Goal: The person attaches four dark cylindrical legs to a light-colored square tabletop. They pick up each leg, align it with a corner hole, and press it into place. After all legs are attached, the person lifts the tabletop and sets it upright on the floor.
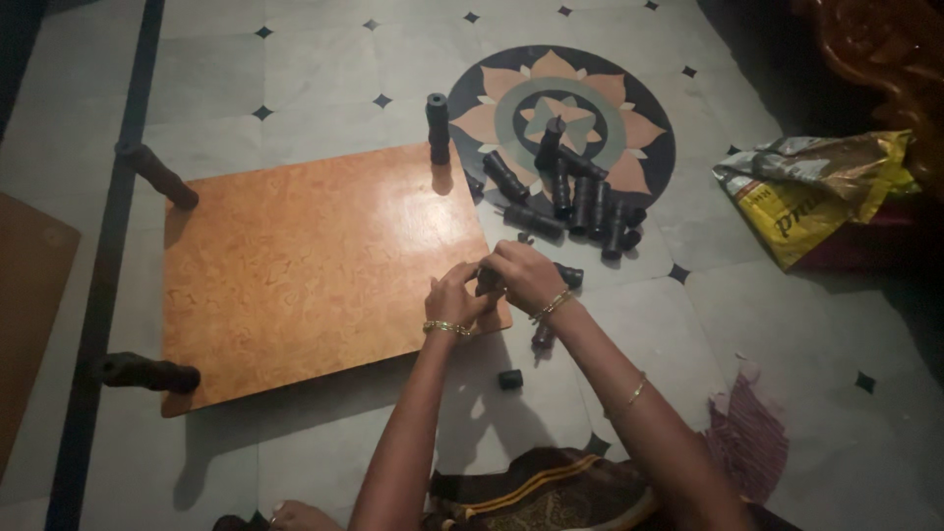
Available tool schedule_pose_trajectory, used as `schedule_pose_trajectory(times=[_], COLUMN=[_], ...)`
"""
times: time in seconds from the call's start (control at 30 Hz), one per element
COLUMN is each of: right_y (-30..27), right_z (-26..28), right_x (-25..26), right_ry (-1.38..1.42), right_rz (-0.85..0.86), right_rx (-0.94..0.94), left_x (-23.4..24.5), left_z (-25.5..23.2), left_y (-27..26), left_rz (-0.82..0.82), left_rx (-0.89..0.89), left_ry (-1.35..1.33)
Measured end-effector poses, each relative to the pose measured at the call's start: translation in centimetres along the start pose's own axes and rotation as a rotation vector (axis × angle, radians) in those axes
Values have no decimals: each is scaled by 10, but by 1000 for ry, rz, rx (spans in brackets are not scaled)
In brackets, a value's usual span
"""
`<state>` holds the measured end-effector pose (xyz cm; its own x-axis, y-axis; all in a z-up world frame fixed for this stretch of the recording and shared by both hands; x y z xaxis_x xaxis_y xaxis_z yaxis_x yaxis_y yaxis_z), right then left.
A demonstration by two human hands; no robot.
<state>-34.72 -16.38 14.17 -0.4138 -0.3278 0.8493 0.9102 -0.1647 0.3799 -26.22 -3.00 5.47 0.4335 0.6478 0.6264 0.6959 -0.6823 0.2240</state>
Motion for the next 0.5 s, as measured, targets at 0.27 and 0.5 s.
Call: schedule_pose_trajectory(times=[0.27,0.5], right_y=[5,-46], right_z=[-34,-122], right_x=[5,-22], right_ry=[272,-110], right_rz=[359,379], right_rx=[-516,-680], left_x=[2,3], left_z=[-3,-3], left_y=[-1,0], left_rz=[-25,19], left_rx=[-58,-32], left_ry=[1,-27])
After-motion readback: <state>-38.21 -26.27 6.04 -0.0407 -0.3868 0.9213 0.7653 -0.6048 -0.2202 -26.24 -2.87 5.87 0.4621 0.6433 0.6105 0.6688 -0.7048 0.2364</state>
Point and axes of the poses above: each hand's wrist, its own y-axis towards the middle knuckle, its own x-axis out of the back of the hand, z = x × y, the point moved 1 cm from there along y, towards the middle knuckle, and after that the axes turned 12 degrees about -x, right-handed, at the moved point
